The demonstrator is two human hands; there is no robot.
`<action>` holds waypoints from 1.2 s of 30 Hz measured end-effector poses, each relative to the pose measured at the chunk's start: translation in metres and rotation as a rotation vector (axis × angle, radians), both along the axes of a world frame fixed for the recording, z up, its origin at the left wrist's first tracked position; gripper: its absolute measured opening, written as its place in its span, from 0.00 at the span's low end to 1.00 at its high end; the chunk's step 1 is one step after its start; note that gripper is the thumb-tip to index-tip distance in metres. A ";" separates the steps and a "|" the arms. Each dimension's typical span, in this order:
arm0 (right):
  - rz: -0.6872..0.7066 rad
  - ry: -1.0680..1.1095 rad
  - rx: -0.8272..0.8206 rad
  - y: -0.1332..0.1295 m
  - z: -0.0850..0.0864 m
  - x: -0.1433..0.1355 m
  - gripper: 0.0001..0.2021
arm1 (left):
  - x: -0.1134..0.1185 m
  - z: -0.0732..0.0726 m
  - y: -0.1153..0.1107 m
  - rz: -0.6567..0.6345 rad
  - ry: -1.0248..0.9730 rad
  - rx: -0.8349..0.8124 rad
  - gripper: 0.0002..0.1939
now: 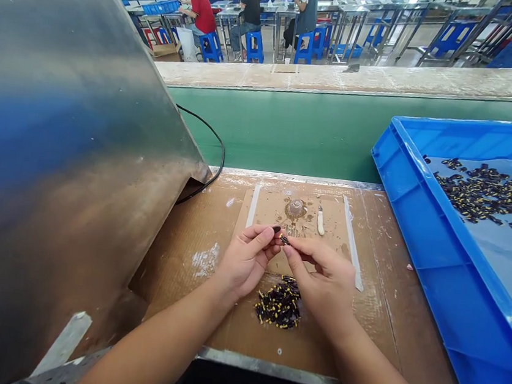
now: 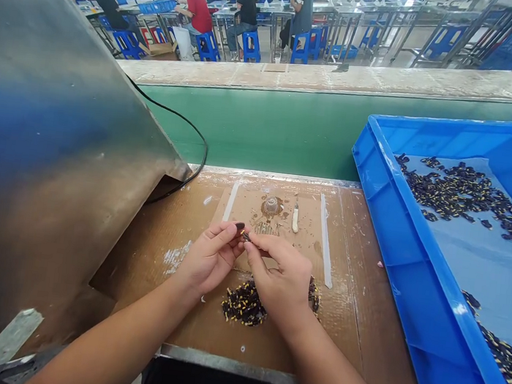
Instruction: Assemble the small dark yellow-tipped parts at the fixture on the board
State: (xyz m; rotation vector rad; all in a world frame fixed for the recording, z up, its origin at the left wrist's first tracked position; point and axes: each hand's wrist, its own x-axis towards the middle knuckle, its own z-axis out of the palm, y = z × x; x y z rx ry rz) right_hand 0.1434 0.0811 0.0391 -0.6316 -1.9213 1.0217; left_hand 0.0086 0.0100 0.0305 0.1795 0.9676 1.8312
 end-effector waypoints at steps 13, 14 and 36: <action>-0.002 0.022 0.068 0.000 0.000 -0.001 0.09 | 0.001 0.000 -0.004 -0.026 0.044 0.046 0.09; 0.000 0.015 0.070 0.001 0.000 -0.001 0.10 | 0.001 0.000 -0.004 -0.029 0.052 0.045 0.09; 0.002 -0.008 0.283 0.008 -0.001 0.003 0.08 | 0.002 -0.005 -0.009 0.068 0.817 0.036 0.05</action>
